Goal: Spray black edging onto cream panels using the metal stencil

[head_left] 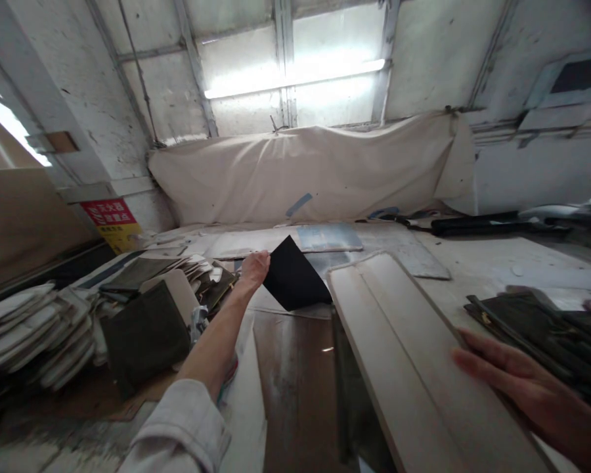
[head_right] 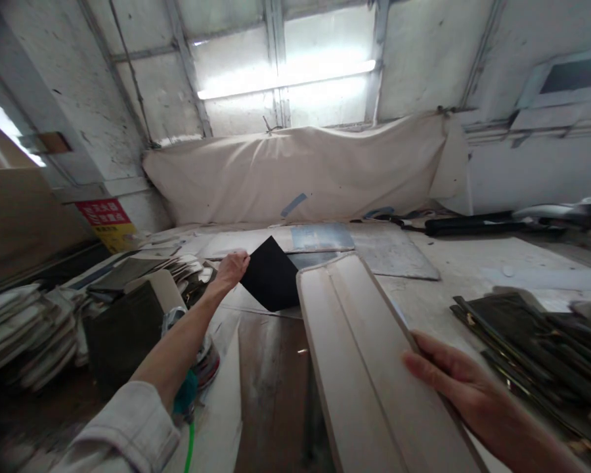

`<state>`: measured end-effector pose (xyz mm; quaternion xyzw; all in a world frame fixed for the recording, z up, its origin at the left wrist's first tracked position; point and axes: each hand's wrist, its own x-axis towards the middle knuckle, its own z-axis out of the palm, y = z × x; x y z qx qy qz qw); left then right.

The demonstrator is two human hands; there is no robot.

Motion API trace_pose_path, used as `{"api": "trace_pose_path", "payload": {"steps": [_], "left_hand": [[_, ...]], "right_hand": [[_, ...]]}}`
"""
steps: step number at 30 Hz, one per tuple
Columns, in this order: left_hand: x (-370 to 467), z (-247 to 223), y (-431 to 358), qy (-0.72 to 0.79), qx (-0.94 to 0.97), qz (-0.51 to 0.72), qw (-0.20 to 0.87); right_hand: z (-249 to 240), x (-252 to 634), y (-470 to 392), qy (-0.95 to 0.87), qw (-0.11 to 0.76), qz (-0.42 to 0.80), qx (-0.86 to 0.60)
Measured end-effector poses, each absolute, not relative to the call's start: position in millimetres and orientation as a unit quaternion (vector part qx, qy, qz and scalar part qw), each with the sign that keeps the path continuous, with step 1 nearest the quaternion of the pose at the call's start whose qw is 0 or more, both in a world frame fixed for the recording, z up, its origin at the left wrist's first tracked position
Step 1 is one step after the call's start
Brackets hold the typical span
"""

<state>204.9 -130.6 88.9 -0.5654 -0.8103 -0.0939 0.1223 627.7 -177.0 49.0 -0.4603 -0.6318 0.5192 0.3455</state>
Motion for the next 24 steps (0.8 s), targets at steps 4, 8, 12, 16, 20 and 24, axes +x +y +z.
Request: {"api": "trace_pose_path", "payload": {"steps": [4,8,12,16,20,24], "left_hand": [[200.1,111.1,-79.2,-0.785,-0.599,-0.082,0.136],[203.5,115.5,-51.4,-0.765,-0.621,-0.071,0.151],[205.1,114.5,-49.8,-0.751,-0.636,-0.063,0.163],[203.7,113.4,-55.6,-0.746,-0.641,-0.062,0.170],[205.3,111.6,-60.6,-0.745,-0.641,-0.061,0.173],[208.4,109.9,-66.1,-0.746,-0.639,-0.056,0.177]], "right_hand": [[-20.1,545.0,-177.6,-0.646,0.304,0.555,-0.427],[-122.4,475.7,-151.3,-0.674,0.311,0.459,-0.488],[-178.9,453.0,-122.4,-0.646,0.321,0.433,-0.540],[-197.0,465.8,-107.0,-0.639,0.335,0.402,-0.564],[-207.9,479.2,-93.0,-0.649,0.340,0.369,-0.572],[-217.7,488.4,-82.8,-0.664,0.327,0.346,-0.576]]}}
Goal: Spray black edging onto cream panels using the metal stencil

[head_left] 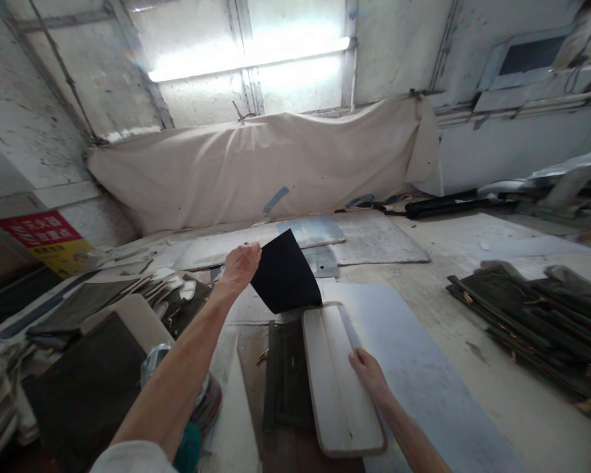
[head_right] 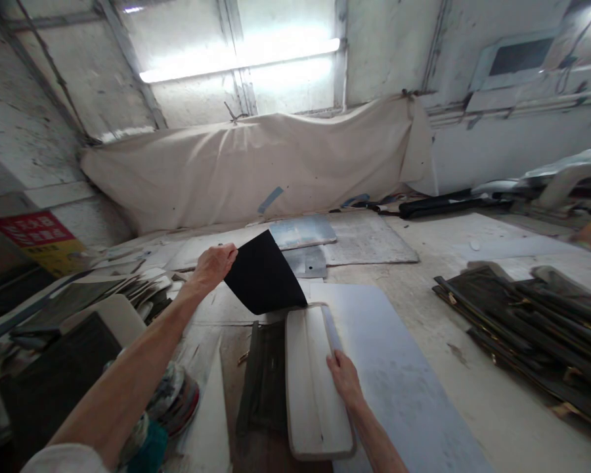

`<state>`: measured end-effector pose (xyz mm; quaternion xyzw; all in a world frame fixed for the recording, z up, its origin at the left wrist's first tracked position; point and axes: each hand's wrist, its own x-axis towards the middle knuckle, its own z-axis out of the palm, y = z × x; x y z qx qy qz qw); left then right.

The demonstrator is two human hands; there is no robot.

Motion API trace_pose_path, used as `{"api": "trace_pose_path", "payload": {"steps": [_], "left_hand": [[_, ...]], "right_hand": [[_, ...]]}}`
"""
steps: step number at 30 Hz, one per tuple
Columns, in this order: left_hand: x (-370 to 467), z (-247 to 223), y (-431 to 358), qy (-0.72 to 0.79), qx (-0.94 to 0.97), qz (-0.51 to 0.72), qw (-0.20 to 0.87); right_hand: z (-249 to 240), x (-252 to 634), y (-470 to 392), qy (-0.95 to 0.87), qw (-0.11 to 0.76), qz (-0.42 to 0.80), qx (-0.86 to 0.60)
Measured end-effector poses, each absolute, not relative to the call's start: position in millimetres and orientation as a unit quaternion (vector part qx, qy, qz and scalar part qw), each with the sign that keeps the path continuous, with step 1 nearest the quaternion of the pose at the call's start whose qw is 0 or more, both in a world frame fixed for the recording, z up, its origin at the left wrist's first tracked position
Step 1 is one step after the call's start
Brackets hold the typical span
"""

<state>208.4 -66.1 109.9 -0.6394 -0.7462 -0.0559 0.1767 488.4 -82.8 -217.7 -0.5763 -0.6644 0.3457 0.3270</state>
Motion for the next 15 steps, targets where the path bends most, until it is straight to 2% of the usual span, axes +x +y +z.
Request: {"api": "trace_pose_path", "payload": {"steps": [15], "left_hand": [[219.9,108.2,-80.4,-0.752,-0.632,-0.043,0.182]], "right_hand": [[-218.6,510.0,-55.9,-0.710,0.207,0.261,-0.621]]}}
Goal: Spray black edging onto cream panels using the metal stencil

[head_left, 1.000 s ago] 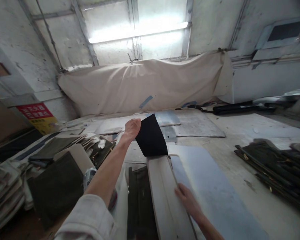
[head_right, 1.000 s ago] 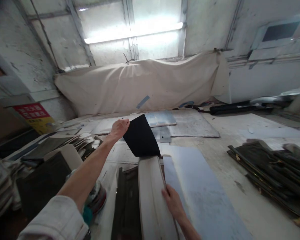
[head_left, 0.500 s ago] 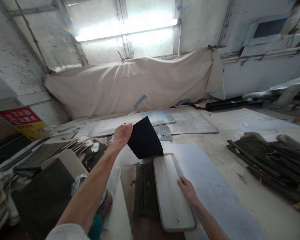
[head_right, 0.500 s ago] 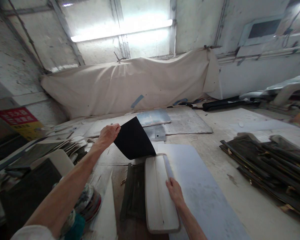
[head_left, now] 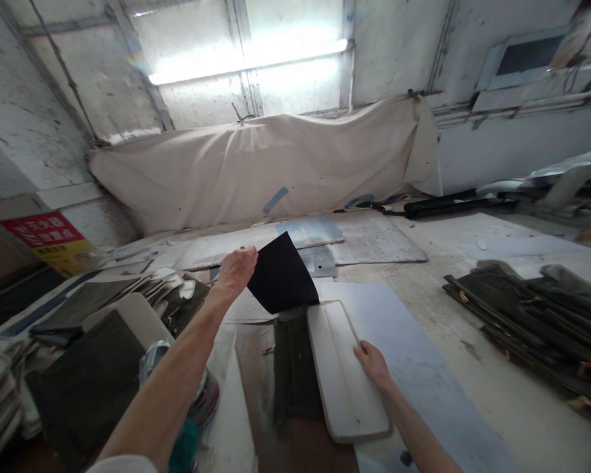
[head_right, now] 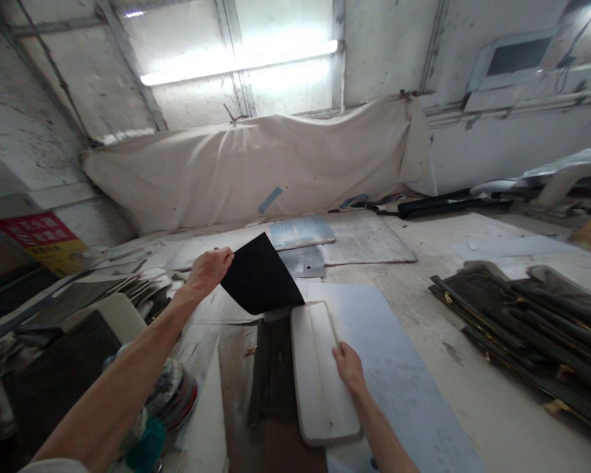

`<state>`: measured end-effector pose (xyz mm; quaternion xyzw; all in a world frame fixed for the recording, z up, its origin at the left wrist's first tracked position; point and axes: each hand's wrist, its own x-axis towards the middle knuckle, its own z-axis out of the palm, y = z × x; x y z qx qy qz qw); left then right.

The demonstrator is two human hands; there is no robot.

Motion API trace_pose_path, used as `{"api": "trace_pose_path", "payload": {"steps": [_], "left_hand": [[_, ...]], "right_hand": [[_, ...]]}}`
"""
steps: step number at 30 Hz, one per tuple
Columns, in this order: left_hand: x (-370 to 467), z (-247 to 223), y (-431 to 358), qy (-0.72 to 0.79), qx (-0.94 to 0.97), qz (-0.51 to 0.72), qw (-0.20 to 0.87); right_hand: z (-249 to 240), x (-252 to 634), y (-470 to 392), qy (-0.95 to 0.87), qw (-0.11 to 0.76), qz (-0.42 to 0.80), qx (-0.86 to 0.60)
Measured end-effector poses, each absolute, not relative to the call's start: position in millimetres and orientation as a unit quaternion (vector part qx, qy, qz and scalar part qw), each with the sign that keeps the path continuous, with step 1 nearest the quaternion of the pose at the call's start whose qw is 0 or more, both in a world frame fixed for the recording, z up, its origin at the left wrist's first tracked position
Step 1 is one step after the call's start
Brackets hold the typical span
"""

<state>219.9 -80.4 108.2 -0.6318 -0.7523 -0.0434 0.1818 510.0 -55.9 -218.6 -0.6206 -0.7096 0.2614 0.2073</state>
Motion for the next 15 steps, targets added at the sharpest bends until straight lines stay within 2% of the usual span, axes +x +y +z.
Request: {"api": "trace_pose_path", "payload": {"steps": [15], "left_hand": [[227.1,98.7,-106.1,-0.755,-0.629,-0.032,0.181]], "right_hand": [[-202.4,502.8,-67.9,-0.705,0.166,0.222,-0.653]]}}
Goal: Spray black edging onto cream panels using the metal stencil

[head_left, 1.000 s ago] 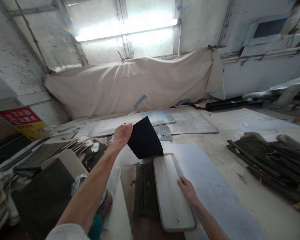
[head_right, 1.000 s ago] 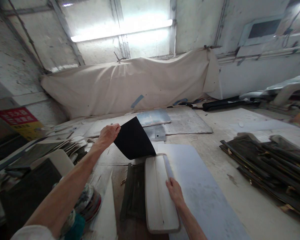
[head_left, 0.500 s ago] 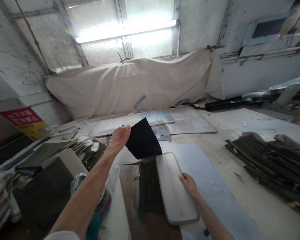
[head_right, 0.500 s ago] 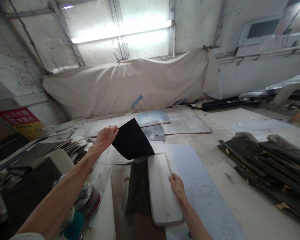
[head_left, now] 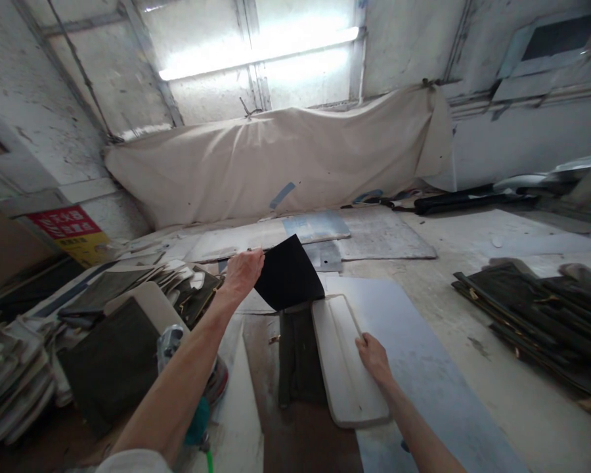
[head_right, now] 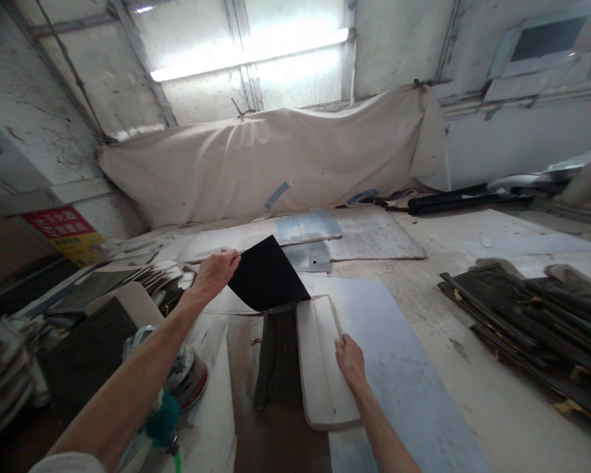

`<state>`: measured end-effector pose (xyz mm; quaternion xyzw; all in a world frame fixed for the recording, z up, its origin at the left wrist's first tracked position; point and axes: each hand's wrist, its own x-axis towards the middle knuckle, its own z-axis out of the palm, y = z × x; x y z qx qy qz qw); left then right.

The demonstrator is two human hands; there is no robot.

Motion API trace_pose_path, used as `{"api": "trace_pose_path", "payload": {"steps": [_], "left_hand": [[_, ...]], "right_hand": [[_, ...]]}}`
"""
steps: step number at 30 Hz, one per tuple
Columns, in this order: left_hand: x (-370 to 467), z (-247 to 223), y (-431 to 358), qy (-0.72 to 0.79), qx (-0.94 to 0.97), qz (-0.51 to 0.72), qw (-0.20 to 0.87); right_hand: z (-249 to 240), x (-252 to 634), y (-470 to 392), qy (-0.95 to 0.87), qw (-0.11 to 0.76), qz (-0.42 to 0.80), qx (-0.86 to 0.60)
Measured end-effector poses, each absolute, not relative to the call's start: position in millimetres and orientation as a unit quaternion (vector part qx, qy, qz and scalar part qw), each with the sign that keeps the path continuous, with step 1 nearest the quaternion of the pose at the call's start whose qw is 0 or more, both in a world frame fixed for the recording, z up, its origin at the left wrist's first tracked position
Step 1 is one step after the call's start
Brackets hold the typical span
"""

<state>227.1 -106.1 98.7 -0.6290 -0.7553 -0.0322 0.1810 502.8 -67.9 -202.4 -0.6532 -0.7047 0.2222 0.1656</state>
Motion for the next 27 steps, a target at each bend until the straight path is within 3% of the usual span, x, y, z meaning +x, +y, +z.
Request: {"api": "trace_pose_path", "payload": {"steps": [6,16,27], "left_hand": [[227.3,91.9,-111.0,-0.760,-0.625,-0.036,0.175],[229.6,86.7,-103.4,-0.755,-0.633,-0.046,0.163],[225.7,93.6,-105.7,-0.759,-0.626,-0.061,0.169]], "right_hand": [[-188.2,513.1,-74.3,-0.736,0.149,0.218,-0.623],[-185.6,529.2,-61.8,-0.750,0.047,0.224,-0.620],[-179.0,521.1,-87.3,-0.759,0.049,0.136,-0.634]]}}
